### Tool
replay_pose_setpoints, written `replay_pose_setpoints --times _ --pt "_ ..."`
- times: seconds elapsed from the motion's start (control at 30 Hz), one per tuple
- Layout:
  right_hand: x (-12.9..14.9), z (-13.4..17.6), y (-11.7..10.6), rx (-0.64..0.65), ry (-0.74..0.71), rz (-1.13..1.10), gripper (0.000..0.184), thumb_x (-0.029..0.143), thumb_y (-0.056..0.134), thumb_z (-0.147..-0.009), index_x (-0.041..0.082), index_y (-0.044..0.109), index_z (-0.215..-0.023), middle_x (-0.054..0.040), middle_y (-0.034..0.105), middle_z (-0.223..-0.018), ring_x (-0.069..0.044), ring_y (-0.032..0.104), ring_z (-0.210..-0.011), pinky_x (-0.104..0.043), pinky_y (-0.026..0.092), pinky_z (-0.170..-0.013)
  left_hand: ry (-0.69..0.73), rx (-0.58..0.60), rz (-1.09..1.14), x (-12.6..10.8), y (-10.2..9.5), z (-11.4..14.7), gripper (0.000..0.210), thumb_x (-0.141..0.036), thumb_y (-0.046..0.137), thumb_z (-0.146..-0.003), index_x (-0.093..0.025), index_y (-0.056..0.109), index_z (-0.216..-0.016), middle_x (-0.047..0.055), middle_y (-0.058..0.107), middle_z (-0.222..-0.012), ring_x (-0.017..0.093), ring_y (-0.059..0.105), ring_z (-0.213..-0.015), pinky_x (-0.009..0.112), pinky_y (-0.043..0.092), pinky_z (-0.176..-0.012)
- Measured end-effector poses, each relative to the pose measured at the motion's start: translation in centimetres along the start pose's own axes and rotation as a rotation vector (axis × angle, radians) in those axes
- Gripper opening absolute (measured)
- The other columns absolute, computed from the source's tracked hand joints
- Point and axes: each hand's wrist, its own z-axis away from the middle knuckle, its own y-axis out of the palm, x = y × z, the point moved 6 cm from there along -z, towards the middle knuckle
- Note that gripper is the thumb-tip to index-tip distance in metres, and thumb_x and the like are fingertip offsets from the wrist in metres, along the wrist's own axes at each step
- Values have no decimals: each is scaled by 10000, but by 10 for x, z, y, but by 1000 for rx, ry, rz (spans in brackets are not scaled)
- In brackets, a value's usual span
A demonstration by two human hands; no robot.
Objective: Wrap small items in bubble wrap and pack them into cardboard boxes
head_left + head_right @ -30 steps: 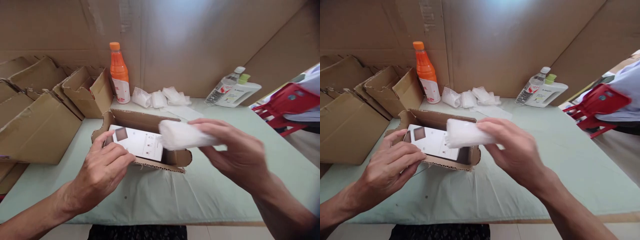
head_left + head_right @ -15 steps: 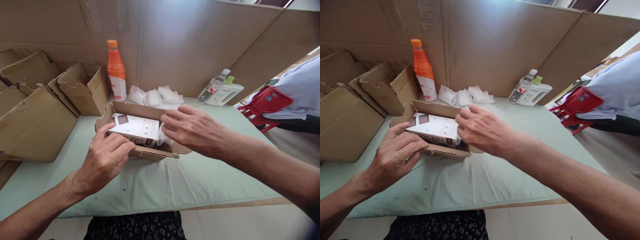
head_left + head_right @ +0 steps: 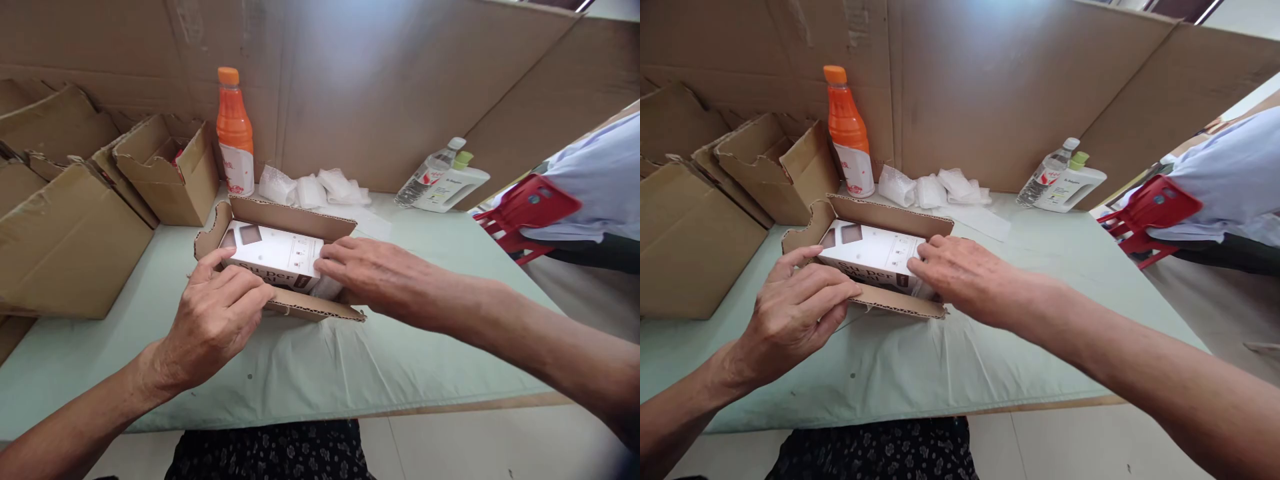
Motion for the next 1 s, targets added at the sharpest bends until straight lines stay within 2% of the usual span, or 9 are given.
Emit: replay_pose_setpoints --times 0.13,0.3,0.6,0.67,0.73,0.83,0.9,0.97,1.0 --pt "-10 -1 -1 -69 29 51 251 -61 528 -792 169 594 -867 -63 629 -895 -185 499 -775 -309 325 -671 17 5 10 -2 1 0 261 43 580 -829 -167 642 -970 9 726 -832 159 685 -757 498 461 -1053" --pt "-11 -12 2 -151 -15 251 225 25 523 -878 174 612 -734 -94 621 -860 -203 459 -781 -349 317 -709 -5 -13 -12 -2 0 0 243 29 581 -844 -176 636 -963 8 736 -835 170 700 -768 490 476 -1040" --pt "-19 -9 18 -73 151 90 186 -2 530 -822 147 637 -856 -88 652 -877 -168 517 -698 -313 361 -668 -4 -26 13 -2 4 3 229 19 582 -863 -172 638 -976 14 747 -865 181 715 -822 501 489 -1026" --pt "-17 -2 13 -140 165 23 138 65 540 -880 150 647 -895 -96 680 -924 -186 582 -748 -323 407 -686 -11 -16 29 -3 3 4 241 16 582 -864 -177 642 -995 13 745 -878 182 711 -828 515 493 -1031" --pt "-15 18 0 -305 188 -31 119 136 559 -922 163 660 -980 -107 705 -1019 -217 642 -845 -354 462 -747 -27 -14 71 -4 -4 7 271 -5 600 -861 -193 646 -1050 30 742 -948 207 708 -928 519 507 -1041" --pt "-10 70 -12 -642 369 -59 209 135 630 -899 231 665 -1081 -77 723 -1073 -249 686 -935 -400 510 -828 -142 -109 65 9 -26 23 417 -68 683 -832 -234 632 -1211 74 698 -1168 276 642 -1176 530 494 -1096" --pt "-5 104 2 -782 556 -121 265 119 655 -880 273 673 -1095 -49 729 -1035 -246 701 -936 -400 537 -845 -324 -233 -13 33 -39 44 533 -122 734 -808 -253 608 -1309 82 654 -1288 308 600 -1245 541 463 -1131" --pt "4 116 35 -769 678 -281 311 169 659 -890 282 652 -1179 -56 723 -1093 -243 707 -964 -382 569 -817 -562 -306 54 66 -36 70 605 -198 738 -821 -265 554 -1394 80 619 -1369 316 599 -1248 531 482 -1109" --pt "10 110 55 -719 701 -384 359 217 658 -898 275 619 -1250 -75 711 -1157 -249 704 -994 -378 581 -800 -686 -292 187 84 -25 82 629 -242 721 -840 -269 511 -1432 86 596 -1407 315 601 -1251 516 511 -1076"
